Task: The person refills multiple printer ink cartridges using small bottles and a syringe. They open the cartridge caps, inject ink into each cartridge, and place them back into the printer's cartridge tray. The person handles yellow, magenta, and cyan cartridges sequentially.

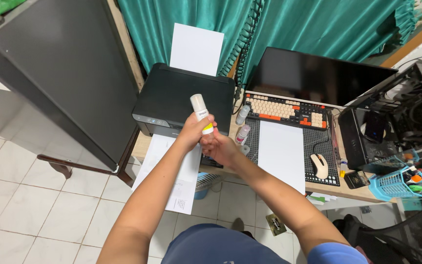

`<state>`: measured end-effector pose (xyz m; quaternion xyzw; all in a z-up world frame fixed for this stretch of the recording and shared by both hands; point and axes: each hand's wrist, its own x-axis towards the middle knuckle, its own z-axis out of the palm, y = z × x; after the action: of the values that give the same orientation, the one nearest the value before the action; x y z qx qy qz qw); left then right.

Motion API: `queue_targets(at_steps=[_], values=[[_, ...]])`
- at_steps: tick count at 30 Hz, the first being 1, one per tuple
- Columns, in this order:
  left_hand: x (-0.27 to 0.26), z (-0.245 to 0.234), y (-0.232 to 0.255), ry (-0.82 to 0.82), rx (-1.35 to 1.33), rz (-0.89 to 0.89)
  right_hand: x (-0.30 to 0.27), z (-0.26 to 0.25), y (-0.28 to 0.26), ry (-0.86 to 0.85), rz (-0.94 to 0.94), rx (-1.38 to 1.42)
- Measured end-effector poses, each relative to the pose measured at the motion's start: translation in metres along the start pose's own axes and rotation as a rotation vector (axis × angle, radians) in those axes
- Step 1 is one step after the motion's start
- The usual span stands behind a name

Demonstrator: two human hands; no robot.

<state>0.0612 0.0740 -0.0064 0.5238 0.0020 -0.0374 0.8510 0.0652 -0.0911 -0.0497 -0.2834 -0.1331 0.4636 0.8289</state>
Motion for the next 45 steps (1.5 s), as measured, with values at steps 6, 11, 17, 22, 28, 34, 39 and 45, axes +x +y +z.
queue_targets(at_steps=[6,11,17,22,28,34,39,45], values=[[0.007,-0.008,-0.015,-0.067,0.046,0.049,-0.005,-0.025,-0.050,0.362,0.150,-0.954],[0.014,0.007,-0.024,-0.199,0.510,0.100,-0.025,-0.001,-0.110,0.273,-0.179,-1.172],[0.019,0.041,-0.019,-0.295,0.522,0.103,-0.042,0.042,-0.159,0.154,-0.322,-1.554],[0.019,0.042,-0.011,-0.146,0.554,0.239,-0.054,0.042,-0.193,0.132,-0.314,-1.665],[0.014,0.033,-0.001,0.179,0.528,0.221,-0.073,0.011,-0.233,0.043,-0.431,-1.782],[-0.019,0.041,-0.015,0.398,0.528,0.194,-0.075,-0.032,-0.247,-0.021,-0.412,-1.816],[-0.046,0.054,-0.044,0.568,0.511,0.137,-0.074,-0.051,-0.246,-0.125,-0.361,-1.709],[-0.069,0.074,-0.069,0.656,0.494,0.104,-0.073,-0.065,-0.234,-0.332,-0.460,-1.820]])
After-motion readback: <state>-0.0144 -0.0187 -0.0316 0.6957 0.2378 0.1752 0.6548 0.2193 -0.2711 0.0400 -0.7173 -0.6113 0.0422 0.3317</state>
